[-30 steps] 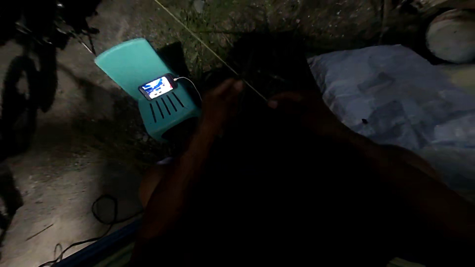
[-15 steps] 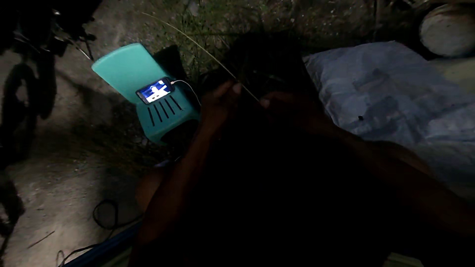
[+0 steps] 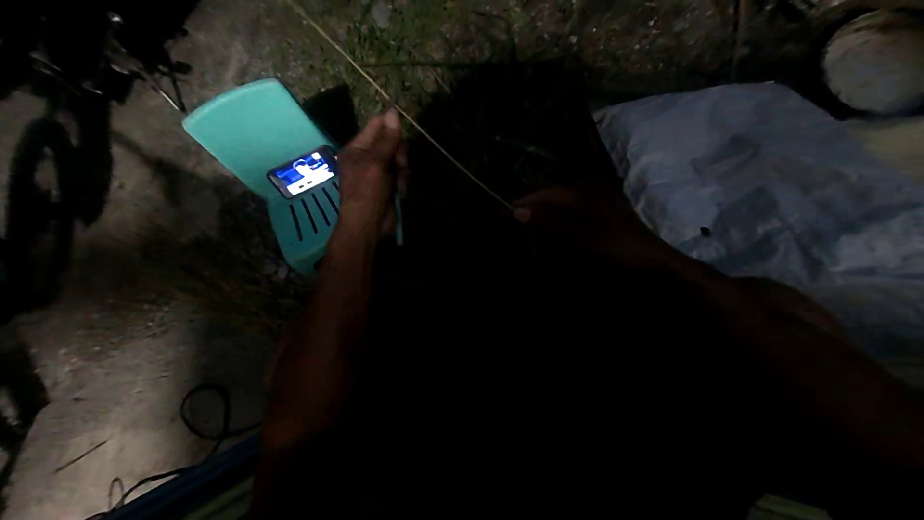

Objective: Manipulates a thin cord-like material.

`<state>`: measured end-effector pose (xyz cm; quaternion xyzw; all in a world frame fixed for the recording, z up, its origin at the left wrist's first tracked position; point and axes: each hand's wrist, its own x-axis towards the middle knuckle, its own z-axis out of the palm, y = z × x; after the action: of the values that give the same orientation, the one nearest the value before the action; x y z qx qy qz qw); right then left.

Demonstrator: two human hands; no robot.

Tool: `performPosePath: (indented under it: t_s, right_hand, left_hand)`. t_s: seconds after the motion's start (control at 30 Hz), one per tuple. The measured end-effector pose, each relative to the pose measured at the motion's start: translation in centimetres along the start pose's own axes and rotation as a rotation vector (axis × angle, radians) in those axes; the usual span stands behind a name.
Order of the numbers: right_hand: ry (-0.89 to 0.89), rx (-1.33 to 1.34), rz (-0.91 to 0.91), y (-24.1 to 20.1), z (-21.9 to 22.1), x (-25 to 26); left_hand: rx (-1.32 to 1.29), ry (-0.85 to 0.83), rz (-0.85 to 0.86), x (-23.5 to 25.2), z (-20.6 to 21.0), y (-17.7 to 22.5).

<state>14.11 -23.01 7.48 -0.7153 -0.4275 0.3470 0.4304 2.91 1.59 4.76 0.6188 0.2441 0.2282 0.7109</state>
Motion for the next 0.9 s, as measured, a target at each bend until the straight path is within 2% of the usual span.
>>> performPosePath:
  t_s: [0.1, 0.2, 0.27, 0.33, 0.4, 0.5, 0.57, 0.7, 0.9]
  right_hand:
    - [0.019, -0.01, -0.004, 0.1, 0.1, -0.2]
    - [0.057, 0.009, 0.05, 0.3, 0.2, 0.0]
    - [0.077, 0.056, 0.089, 0.2, 0.4, 0.4]
    - [0.094, 0.099, 0.086, 0.1, 0.8, 0.7]
    - [0.102, 0.127, 0.053, 0.2, 1.1, 0.9]
    - [0.077, 0.09, 0.062, -0.1, 1.1, 0.7]
    - [0.074, 0.032, 0.04, -0.2, 0.9, 0.6]
    - [0.062, 0.056, -0.009, 0.0, 0.8, 0.3]
    - [0.039, 0.063, -0.037, -0.2, 0.6, 0.2]
  left_hand:
    - [-0.118, 0.135, -0.007, 1.3, -1.1, 0.7]
    - [-0.157, 0.208, 0.085, 0.3, -0.2, 0.3]
    - [0.018, 0.119, 0.196, -1.6, 1.4, -0.9]
    - [0.331, -0.07, 0.28, -4.2, 3.0, -1.7]
    - [0.485, -0.219, 0.328, -5.4, 4.0, -1.8]
    - [0.401, -0.128, 0.239, -4.7, 3.7, -1.3]
    - [0.248, -0.087, 0.19, -3.7, 3.0, -1.0]
    - [0.076, -0.139, 0.126, -3.8, 2.9, -0.7]
    - [0.072, -0.128, 0.21, -1.6, 1.1, -0.7]
